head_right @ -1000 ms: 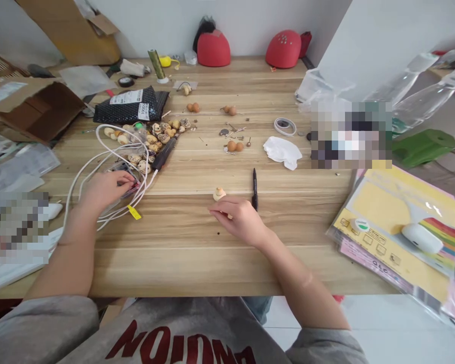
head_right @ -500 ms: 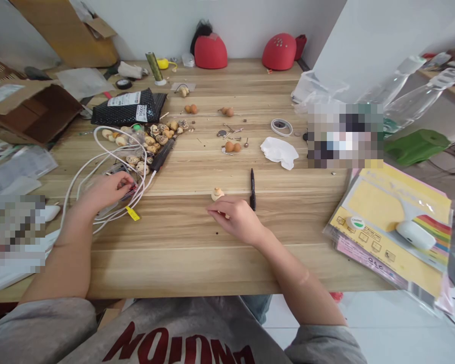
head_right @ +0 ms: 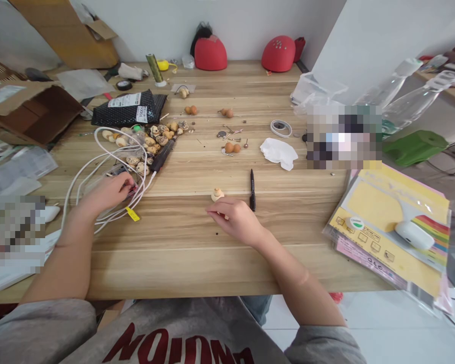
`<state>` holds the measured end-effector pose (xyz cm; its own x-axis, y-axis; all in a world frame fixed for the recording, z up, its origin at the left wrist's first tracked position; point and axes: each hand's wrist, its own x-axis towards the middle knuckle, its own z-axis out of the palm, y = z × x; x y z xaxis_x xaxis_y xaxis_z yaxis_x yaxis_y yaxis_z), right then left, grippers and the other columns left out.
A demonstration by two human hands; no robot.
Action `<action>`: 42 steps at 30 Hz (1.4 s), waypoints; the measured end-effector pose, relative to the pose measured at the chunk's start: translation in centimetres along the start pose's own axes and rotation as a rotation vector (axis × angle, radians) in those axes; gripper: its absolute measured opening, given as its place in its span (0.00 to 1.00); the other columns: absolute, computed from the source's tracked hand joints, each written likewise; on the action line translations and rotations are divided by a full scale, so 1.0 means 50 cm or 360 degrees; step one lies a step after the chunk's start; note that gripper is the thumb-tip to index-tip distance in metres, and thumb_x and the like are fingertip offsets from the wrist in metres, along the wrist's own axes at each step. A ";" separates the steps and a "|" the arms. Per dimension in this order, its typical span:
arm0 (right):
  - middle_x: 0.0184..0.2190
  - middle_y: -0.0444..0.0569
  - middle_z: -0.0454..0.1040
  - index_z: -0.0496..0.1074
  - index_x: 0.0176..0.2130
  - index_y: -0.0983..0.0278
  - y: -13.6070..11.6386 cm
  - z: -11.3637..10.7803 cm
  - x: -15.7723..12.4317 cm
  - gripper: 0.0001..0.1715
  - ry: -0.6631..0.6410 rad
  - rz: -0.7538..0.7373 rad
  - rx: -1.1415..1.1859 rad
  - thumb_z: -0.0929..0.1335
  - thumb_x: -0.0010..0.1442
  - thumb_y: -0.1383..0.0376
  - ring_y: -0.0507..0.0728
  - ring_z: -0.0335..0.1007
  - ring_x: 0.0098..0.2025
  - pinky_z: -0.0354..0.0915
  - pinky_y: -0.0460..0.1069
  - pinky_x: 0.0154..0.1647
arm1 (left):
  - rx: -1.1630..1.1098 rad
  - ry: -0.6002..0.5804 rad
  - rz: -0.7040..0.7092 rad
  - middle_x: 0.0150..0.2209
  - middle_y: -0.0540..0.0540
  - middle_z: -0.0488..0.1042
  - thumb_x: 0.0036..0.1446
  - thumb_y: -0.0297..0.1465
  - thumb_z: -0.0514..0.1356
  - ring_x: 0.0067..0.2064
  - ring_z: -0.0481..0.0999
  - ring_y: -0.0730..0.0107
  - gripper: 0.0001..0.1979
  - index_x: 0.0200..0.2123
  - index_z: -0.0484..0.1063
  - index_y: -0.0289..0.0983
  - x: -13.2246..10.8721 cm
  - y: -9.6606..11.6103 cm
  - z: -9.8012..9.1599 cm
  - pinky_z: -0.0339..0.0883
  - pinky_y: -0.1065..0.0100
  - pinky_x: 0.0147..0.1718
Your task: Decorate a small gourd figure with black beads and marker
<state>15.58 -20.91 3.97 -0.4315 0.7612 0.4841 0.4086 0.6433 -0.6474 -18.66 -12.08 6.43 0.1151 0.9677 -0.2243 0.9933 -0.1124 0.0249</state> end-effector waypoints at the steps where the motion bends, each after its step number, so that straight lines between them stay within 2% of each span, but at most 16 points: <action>1: 0.29 0.48 0.76 0.74 0.36 0.64 0.000 0.000 0.000 0.09 -0.0003 0.0000 0.0000 0.64 0.62 0.69 0.52 0.72 0.31 0.69 0.47 0.32 | -0.0004 0.0005 -0.0002 0.35 0.43 0.73 0.56 0.27 0.48 0.33 0.68 0.65 0.09 0.37 0.66 0.36 -0.001 0.001 0.000 0.55 0.70 0.33; 9: 0.29 0.49 0.76 0.75 0.35 0.65 0.002 0.000 -0.002 0.09 -0.0007 0.0011 -0.0017 0.64 0.61 0.69 0.52 0.72 0.31 0.69 0.47 0.31 | -0.0032 0.0028 0.0014 0.34 0.43 0.73 0.55 0.26 0.48 0.32 0.66 0.65 0.09 0.36 0.66 0.36 -0.003 0.003 -0.001 0.55 0.69 0.33; 16: 0.30 0.48 0.77 0.74 0.35 0.64 0.003 0.001 -0.002 0.09 -0.0022 0.0026 -0.0028 0.64 0.62 0.69 0.52 0.73 0.32 0.69 0.47 0.33 | -0.0083 0.0036 -0.0077 0.34 0.44 0.75 0.54 0.29 0.50 0.32 0.68 0.66 0.10 0.35 0.70 0.35 0.001 0.003 -0.003 0.57 0.70 0.34; 21: 0.30 0.49 0.77 0.75 0.36 0.64 0.002 0.001 -0.002 0.09 -0.0018 0.0018 -0.0007 0.64 0.61 0.69 0.53 0.73 0.32 0.69 0.47 0.33 | -0.0263 0.0028 -0.0155 0.34 0.43 0.76 0.53 0.31 0.53 0.31 0.69 0.67 0.12 0.36 0.73 0.34 0.000 0.003 -0.004 0.59 0.71 0.33; 28: 0.30 0.49 0.77 0.75 0.36 0.64 0.003 0.001 -0.003 0.09 -0.0023 0.0031 -0.0005 0.64 0.61 0.69 0.52 0.73 0.32 0.69 0.47 0.33 | -0.0314 0.0181 -0.0227 0.32 0.43 0.77 0.51 0.33 0.56 0.31 0.70 0.68 0.11 0.34 0.73 0.34 -0.006 0.005 -0.010 0.60 0.70 0.34; 31: 0.30 0.49 0.77 0.75 0.36 0.64 0.004 0.003 -0.003 0.09 -0.0005 0.0037 0.0022 0.64 0.61 0.68 0.52 0.73 0.32 0.69 0.47 0.33 | -0.0601 0.0305 -0.0196 0.31 0.44 0.76 0.50 0.34 0.57 0.31 0.71 0.69 0.11 0.34 0.73 0.33 -0.015 0.023 -0.011 0.62 0.70 0.33; 34: 0.29 0.48 0.77 0.75 0.35 0.64 -0.003 0.008 0.000 0.10 -0.0005 0.0099 0.0104 0.64 0.61 0.67 0.51 0.71 0.29 0.68 0.46 0.30 | -0.1088 0.0445 0.0003 0.31 0.45 0.75 0.50 0.35 0.58 0.29 0.71 0.71 0.12 0.34 0.71 0.32 -0.037 0.066 -0.006 0.64 0.71 0.31; 37: 0.26 0.48 0.76 0.76 0.32 0.65 -0.020 0.018 0.003 0.10 -0.0049 0.0289 0.0240 0.66 0.60 0.66 0.49 0.67 0.25 0.65 0.44 0.25 | -0.1112 0.0492 0.0387 0.31 0.47 0.76 0.52 0.36 0.58 0.32 0.73 0.69 0.09 0.31 0.73 0.36 -0.079 0.133 -0.008 0.66 0.69 0.34; 42: 0.26 0.48 0.77 0.78 0.33 0.66 -0.054 0.033 0.001 0.09 -0.0169 0.0600 0.0641 0.68 0.57 0.64 0.48 0.67 0.24 0.64 0.43 0.25 | -0.1065 0.0373 0.1024 0.32 0.48 0.77 0.56 0.32 0.57 0.33 0.76 0.69 0.05 0.31 0.72 0.42 -0.162 0.228 -0.028 0.69 0.68 0.33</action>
<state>13.13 -22.72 4.78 -0.4022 0.9067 0.1269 0.2202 0.2303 -0.9479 -8.26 -20.86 9.88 0.5644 0.7942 0.2253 0.5259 -0.5563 0.6434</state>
